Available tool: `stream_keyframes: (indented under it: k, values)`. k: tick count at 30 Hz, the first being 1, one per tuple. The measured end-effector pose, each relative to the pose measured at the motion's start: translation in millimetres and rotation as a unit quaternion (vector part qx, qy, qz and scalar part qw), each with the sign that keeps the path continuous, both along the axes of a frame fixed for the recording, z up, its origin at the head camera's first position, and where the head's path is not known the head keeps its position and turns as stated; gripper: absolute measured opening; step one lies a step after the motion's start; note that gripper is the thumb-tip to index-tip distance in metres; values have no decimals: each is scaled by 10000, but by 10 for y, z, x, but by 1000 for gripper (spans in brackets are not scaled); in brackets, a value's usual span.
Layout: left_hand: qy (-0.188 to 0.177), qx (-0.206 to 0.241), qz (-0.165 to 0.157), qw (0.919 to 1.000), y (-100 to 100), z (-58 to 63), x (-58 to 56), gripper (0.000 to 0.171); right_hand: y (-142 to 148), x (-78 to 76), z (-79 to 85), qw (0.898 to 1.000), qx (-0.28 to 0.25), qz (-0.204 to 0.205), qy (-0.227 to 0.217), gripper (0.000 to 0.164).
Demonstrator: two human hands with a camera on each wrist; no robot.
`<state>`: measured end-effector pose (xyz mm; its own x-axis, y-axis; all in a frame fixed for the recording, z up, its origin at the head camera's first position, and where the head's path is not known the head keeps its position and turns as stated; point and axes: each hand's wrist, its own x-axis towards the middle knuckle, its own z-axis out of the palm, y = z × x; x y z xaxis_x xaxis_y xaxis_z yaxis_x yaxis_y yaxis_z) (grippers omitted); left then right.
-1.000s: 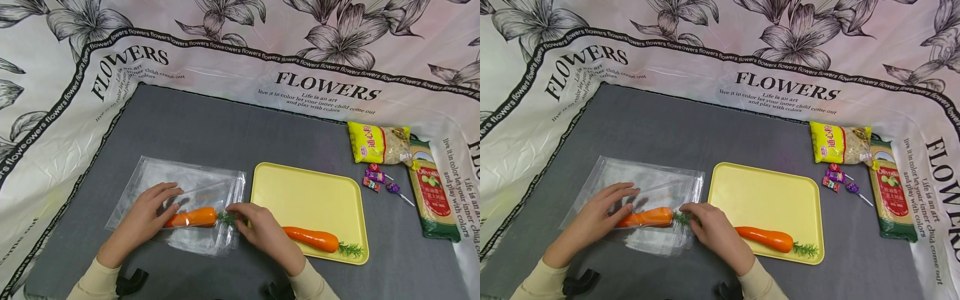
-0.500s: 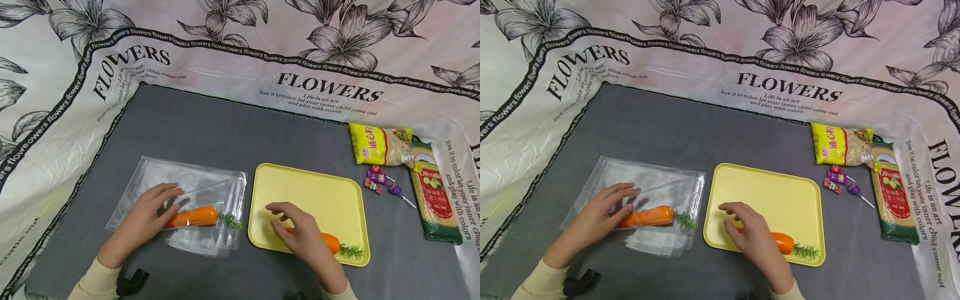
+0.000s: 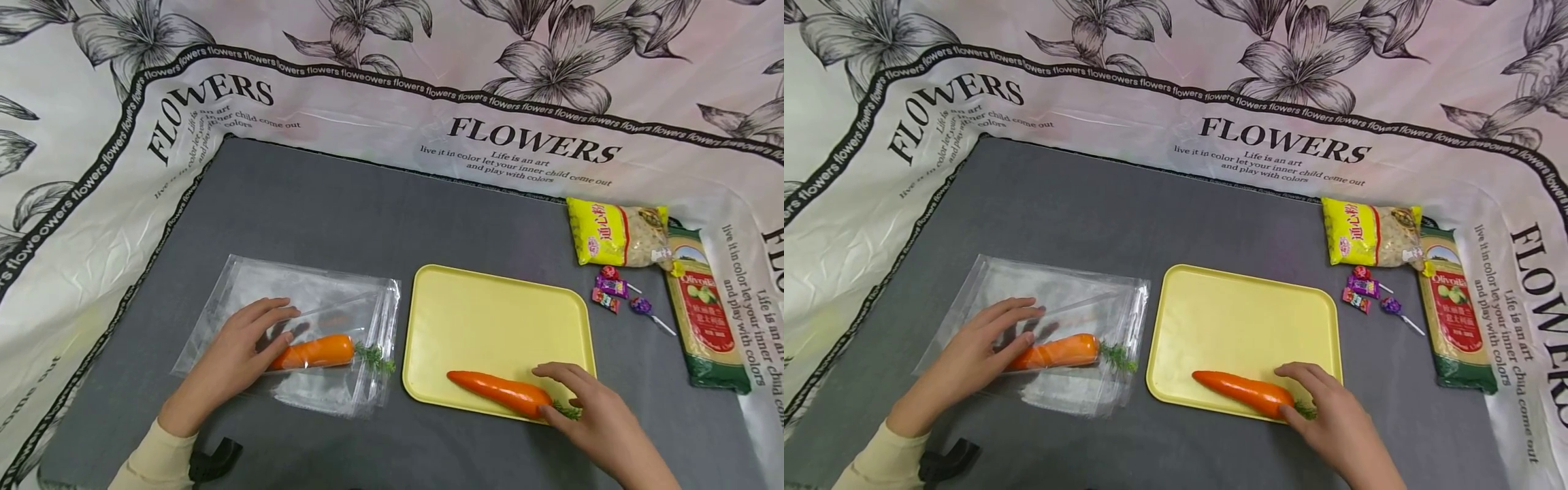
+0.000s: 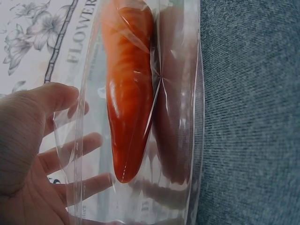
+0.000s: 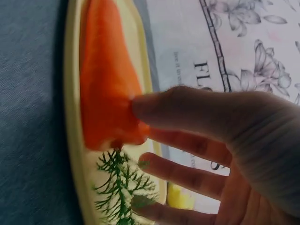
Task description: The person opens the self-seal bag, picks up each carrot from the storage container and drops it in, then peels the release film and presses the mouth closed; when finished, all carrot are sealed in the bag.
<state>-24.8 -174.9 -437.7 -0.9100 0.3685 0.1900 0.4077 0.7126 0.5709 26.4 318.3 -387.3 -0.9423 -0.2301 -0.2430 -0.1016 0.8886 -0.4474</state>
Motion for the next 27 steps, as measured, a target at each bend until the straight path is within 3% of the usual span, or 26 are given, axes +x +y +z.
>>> stream_keyframes:
  k: [10,18,27]
  values:
    - [3,85,-34,10000,-3,11,3,35,23,32,-138,9988,38,278,-393,55]
    - [188,85,-82,9998,-5,21,15,35,-33,-25,-172,9973,-297,528,421,57]
    - [176,45,-137,9997,-23,47,43,35,-300,-246,-71,9902,-765,801,845,59]
